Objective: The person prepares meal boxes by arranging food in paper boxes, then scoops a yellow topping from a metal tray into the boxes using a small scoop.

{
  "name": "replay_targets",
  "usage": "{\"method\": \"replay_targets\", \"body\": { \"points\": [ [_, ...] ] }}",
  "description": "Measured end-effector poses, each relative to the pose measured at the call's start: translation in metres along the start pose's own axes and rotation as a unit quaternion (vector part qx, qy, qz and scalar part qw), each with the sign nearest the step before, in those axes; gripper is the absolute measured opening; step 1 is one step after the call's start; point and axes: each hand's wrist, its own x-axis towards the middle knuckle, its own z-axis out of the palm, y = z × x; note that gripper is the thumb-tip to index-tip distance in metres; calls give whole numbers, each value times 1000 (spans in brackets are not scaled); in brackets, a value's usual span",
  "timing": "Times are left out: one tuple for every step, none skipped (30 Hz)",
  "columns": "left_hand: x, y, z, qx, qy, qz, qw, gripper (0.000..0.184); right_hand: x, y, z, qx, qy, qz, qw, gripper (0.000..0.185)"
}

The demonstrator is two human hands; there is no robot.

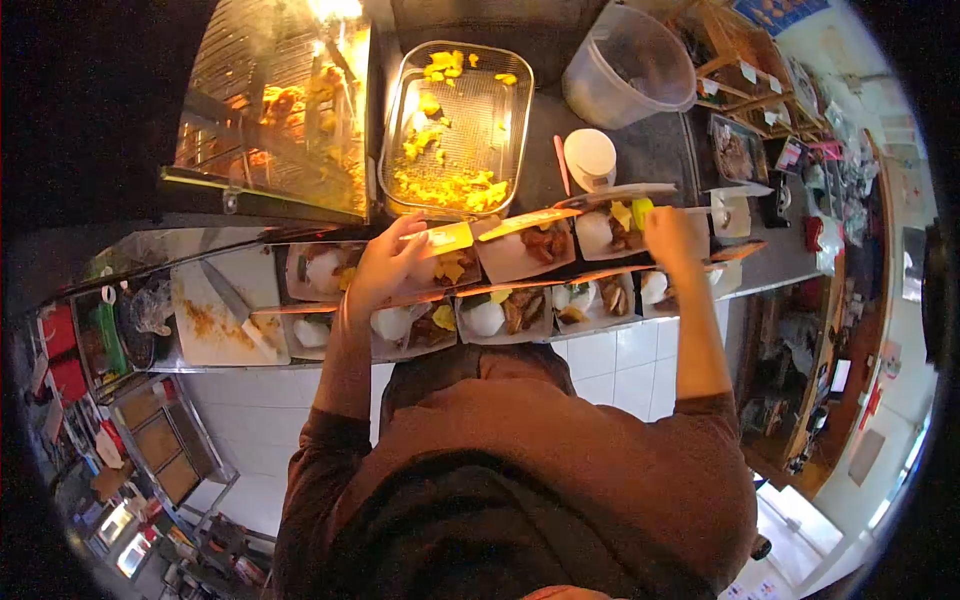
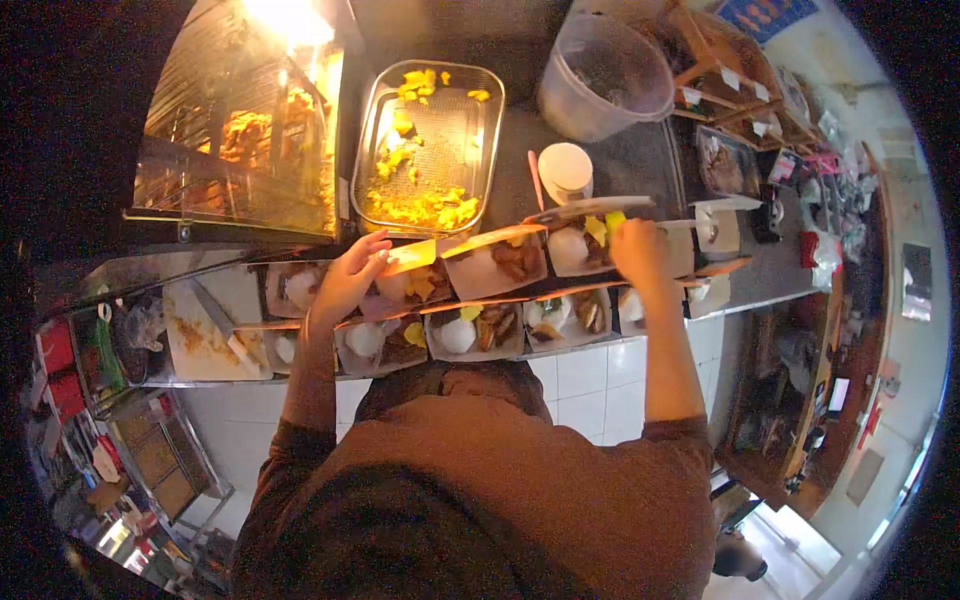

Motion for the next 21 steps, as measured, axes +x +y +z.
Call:
{"method": "replay_targets", "body": {
  "points": [
    [1, 6, -4, 4, -20, -41, 999, 54, 5, -6, -33, 92, -12, 26, 995, 26],
    [4, 6, -3, 2, -15, -42, 999, 54, 11, -11, -69, 183, -24, 53, 981, 26],
    [7, 5, -1, -58, 12, -75, 995, 61, 20, -15, -86, 221, 18, 18, 975, 24],
    [11, 1, -2, -117, 38, -108, 987, 68, 33, -28, -103, 253, 22, -7, 967, 25],
    [19, -13, -6, -207, 12, -108, 972, 78, 50, -47, -112, 286, 26, -32, 957, 26],
    [28, -27, -8, -206, 14, -105, 973, 78, 70, -68, -109, 304, 4, -19, 952, 27],
    [38, -40, -10, -335, 29, -139, 931, 80, 91, -91, -101, 364, 16, -68, 929, 27],
    [45, -44, -13, -458, 42, -169, 872, 82, 112, -115, -82, 388, 35, -94, 916, 26],
    [43, -26, -13, -507, 10, -175, 844, 89, 135, -136, -60, 336, 85, -151, 926, 26],
    [47, -21, -11, -505, 14, -169, 846, 89, 154, -161, -43, 246, 82, -139, 956, 26],
    [54, -18, -9, -533, 34, -195, 823, 91, 177, -179, -11, 299, 109, -181, 930, 26],
    [61, -17, -7, -559, 55, -219, 798, 92, 193, -197, -2, 180, 107, -200, 957, 25],
    [69, -19, -6, -590, 65, -236, 769, 96, 218, -212, 28, 171, 159, -234, 944, 27],
    [78, -34, -7, -599, 47, -230, 766, 98, 233, -224, 36, 123, 151, -256, 947, 30],
    [77, -26, -4, -595, 52, -240, 765, 98, 252, -236, 49, 49, 169, -279, 944, 35],
    [77, -17, -1, -590, 56, -251, 765, 98, 270, -247, 66, -26, 185, -299, 936, 41],
    [80, -15, 1, -575, 61, -261, 773, 97, 282, -254, 85, -67, 248, -317, 913, 45],
    [82, -18, 0, -572, 58, -263, 775, 96, 286, -265, 95, -60, 250, -315, 914, 45],
    [84, -22, 0, -569, 55, -265, 776, 96, 287, -275, 107, -70, 232, -302, 922, 45],
    [83, -16, -2, -571, 49, -275, 772, 93, 285, -283, 114, -82, 212, -290, 930, 44],
    [87, -20, -4, -578, 54, -256, 773, 92, 283, -288, 120, 0, 208, -294, 933, 42]
  ]
}}
